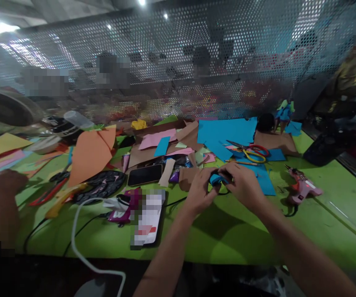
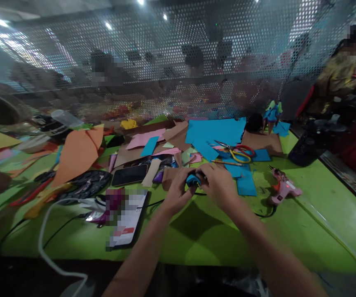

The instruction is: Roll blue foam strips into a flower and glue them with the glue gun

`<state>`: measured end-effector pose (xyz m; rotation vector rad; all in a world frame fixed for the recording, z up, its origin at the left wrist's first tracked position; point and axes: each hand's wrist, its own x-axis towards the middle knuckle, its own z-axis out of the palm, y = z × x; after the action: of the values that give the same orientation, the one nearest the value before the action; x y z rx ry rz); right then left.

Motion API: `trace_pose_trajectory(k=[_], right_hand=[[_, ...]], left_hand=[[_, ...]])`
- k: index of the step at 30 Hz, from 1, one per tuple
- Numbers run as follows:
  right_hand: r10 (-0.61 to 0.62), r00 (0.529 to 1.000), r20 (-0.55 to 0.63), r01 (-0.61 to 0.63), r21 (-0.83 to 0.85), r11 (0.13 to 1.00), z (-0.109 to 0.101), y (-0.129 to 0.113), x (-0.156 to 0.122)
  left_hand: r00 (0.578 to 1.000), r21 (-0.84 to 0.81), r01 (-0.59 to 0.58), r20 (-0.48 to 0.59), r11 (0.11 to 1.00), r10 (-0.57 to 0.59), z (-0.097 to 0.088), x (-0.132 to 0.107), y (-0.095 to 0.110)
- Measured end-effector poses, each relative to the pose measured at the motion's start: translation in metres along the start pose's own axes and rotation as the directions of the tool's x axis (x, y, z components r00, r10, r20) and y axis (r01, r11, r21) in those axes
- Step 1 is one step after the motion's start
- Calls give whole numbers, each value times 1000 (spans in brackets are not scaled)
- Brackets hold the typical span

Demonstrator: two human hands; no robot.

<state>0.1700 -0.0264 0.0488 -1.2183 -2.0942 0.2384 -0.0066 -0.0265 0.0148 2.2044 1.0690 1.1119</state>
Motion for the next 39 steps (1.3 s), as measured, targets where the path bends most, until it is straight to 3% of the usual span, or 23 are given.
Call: trace_pose_trajectory(k=[8,18,28,39], right_hand=[[-218,970,-112,203,-130,971,-2,-5,-2],[-279,954,-110,241,-274,931,-8,-5,-1],[-284,956,-69,253,-291,923,-8,-5,-3],[-252,960,-123,217,-244,945,-5,-3,-2]], left_hand=[[987,43,-127,-94,991,131,1,-2,4],[974,146,-205,-72,968,217,1,-3,7],[977,160,-191,-62,968,203,2,-2,4],[998,-57,-45,-51,997,43,4,-3,2]])
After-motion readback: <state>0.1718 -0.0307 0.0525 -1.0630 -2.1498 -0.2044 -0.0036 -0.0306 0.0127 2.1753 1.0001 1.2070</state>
